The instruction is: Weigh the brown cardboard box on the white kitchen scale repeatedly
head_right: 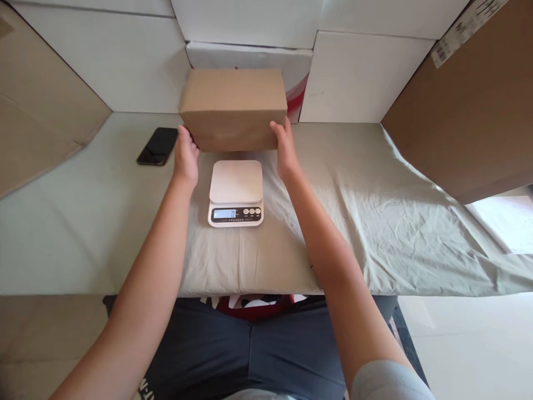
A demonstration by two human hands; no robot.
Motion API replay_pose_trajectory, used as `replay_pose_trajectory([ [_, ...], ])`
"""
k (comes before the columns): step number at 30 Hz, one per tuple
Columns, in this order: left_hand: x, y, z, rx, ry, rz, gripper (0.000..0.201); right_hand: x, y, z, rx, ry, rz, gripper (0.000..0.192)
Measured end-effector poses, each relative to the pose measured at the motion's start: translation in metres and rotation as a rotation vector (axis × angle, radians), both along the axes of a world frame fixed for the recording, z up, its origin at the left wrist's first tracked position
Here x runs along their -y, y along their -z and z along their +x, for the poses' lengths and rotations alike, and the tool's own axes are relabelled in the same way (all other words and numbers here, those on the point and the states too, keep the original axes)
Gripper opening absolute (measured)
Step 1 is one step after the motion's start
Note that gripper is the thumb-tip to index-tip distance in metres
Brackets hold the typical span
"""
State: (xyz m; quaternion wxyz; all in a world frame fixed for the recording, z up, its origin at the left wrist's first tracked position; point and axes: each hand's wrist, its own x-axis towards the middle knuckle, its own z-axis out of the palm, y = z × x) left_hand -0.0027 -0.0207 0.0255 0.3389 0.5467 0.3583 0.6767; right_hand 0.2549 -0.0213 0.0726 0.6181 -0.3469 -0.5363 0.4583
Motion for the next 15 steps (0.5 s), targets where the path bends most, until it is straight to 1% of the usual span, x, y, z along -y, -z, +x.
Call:
replay_pose_trajectory([
  [2,0.018,-0.023,0.001,-0.013,-0.009,-0.011,0.085,0.011,-0.024,0.0,0.067,0.007,0.032,0.057],
  [3,0.031,-0.034,0.001,-0.011,-0.012,0.006,0.088,0.018,-0.033,0.0,0.091,0.011,0.061,0.053],
  [4,0.047,-0.043,0.001,-0.019,0.003,0.015,0.087,0.026,-0.04,0.001,0.114,0.014,0.094,0.05],
  [6,0.082,-0.056,0.001,-0.045,0.011,0.035,0.075,0.047,-0.045,0.003,0.138,-0.02,0.152,0.049],
  [7,0.101,-0.059,0.001,-0.064,0.006,0.039,0.073,0.059,-0.043,0.005,0.14,-0.038,0.168,0.05],
  [9,0.134,-0.058,0.005,-0.088,-0.013,0.034,0.075,0.086,-0.033,0.009,0.156,-0.056,0.157,0.052],
  [11,0.158,-0.05,0.01,-0.091,-0.012,0.012,0.076,0.113,-0.02,0.012,0.147,-0.047,0.114,0.056],
  [13,0.171,-0.039,0.018,-0.075,-0.016,0.006,0.076,0.135,-0.007,0.013,0.128,-0.018,0.071,0.062],
  [15,0.176,-0.03,0.025,-0.054,-0.032,0.012,0.075,0.148,0.003,0.013,0.104,-0.002,0.038,0.068],
])
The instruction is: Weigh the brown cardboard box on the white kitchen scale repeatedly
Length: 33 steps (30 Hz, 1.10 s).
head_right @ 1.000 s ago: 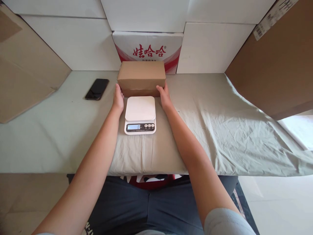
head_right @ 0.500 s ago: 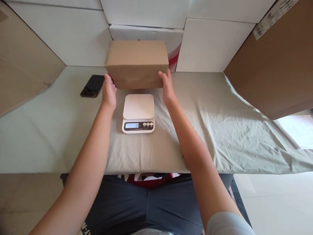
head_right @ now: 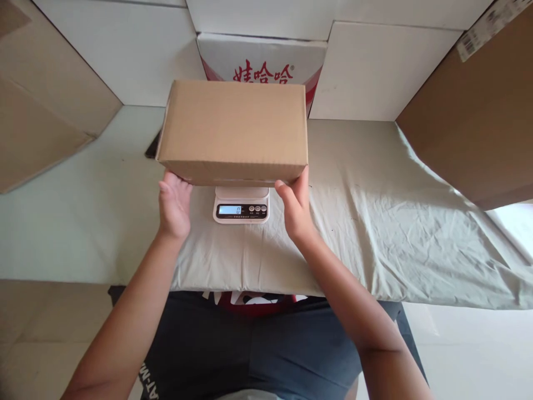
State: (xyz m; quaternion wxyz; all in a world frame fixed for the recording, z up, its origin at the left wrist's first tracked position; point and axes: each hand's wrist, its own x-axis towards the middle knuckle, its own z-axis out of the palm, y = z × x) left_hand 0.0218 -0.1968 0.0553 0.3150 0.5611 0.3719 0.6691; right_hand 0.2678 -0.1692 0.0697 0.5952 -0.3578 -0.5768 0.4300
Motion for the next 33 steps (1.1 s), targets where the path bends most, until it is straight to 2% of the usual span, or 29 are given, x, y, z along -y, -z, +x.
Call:
replay_pose_trajectory([
  [6,0.007,0.01,0.006,0.021,-0.07,0.006,0.069,0.003,0.013,-0.003,0.013,-0.013,-0.009,0.069],
  [14,0.001,0.015,0.004,0.038,-0.081,-0.064,0.075,0.002,0.012,-0.004,0.034,-0.063,-0.051,0.071],
  [21,-0.002,0.018,0.003,0.055,-0.065,-0.117,0.073,-0.001,0.011,-0.005,0.031,-0.081,-0.03,0.066],
  [26,-0.001,0.018,0.003,0.043,-0.053,-0.126,0.073,-0.001,0.01,-0.004,0.042,-0.077,-0.042,0.07],
  [33,-0.003,0.018,0.004,0.06,-0.057,-0.125,0.073,-0.002,0.008,-0.004,0.052,-0.041,-0.051,0.067],
])
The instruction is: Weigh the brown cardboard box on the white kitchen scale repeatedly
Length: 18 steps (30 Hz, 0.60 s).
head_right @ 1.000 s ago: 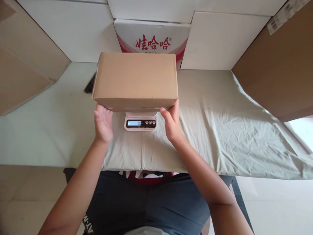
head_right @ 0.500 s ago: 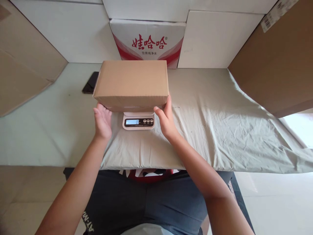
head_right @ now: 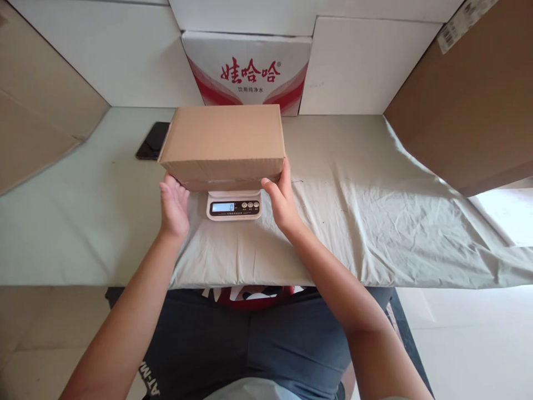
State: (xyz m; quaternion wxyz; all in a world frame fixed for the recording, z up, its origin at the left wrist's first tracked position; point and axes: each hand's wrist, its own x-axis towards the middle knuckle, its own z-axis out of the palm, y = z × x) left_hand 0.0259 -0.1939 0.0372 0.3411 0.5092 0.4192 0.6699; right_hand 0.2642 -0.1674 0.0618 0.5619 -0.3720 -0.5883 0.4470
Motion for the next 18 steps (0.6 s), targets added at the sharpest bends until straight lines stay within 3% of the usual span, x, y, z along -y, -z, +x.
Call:
replay_pose_trajectory([
  [18,-0.0008,0.0037,-0.0021,-0.03,0.013,0.015,0.071,-0.0064,0.0101,0.0018,-0.009,0.005,-0.017,0.07],
])
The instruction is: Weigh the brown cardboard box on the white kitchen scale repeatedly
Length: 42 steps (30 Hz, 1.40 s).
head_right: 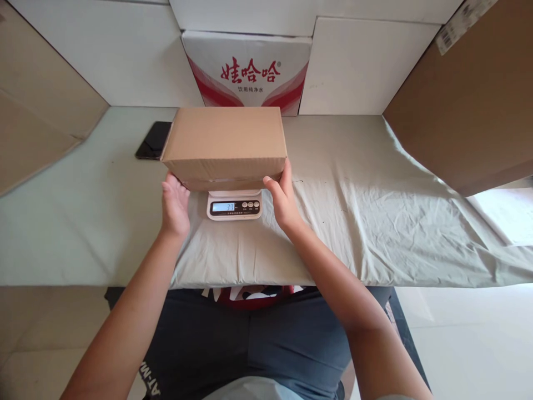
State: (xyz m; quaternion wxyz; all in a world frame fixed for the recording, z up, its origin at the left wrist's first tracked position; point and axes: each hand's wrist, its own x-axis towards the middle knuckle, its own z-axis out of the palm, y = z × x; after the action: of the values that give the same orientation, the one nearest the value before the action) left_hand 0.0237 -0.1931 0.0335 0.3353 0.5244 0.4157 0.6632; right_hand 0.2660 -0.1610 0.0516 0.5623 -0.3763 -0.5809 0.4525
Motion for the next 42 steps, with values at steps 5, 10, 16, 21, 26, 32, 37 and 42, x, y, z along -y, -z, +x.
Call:
replay_pose_trajectory([
  [5,0.0,-0.001,0.001,0.004,0.005,0.018,0.068,0.001,-0.001,-0.001,-0.002,0.0,0.009,0.072],
  [10,-0.002,0.001,-0.002,0.024,-0.001,0.02,0.073,-0.001,0.0,0.001,-0.008,0.031,0.013,0.075],
  [16,-0.009,0.011,-0.012,0.089,-0.051,0.059,0.073,-0.002,0.001,0.011,-0.061,0.121,0.013,0.073],
  [21,-0.022,0.02,-0.021,0.121,-0.066,0.073,0.074,-0.005,0.002,0.012,-0.094,0.146,0.03,0.072],
  [26,-0.034,0.031,-0.029,0.151,-0.096,0.029,0.081,-0.013,0.008,0.014,-0.101,0.179,-0.012,0.078],
  [32,-0.034,0.027,-0.025,0.207,-0.122,-0.027,0.078,-0.027,0.022,0.02,-0.136,0.206,-0.071,0.082],
  [37,-0.032,0.019,-0.019,0.245,-0.134,-0.03,0.082,-0.037,0.031,0.018,-0.198,0.214,-0.116,0.085],
  [42,-0.035,0.024,-0.024,0.161,-0.145,-0.023,0.084,-0.041,0.031,0.019,-0.237,0.226,-0.155,0.088],
])
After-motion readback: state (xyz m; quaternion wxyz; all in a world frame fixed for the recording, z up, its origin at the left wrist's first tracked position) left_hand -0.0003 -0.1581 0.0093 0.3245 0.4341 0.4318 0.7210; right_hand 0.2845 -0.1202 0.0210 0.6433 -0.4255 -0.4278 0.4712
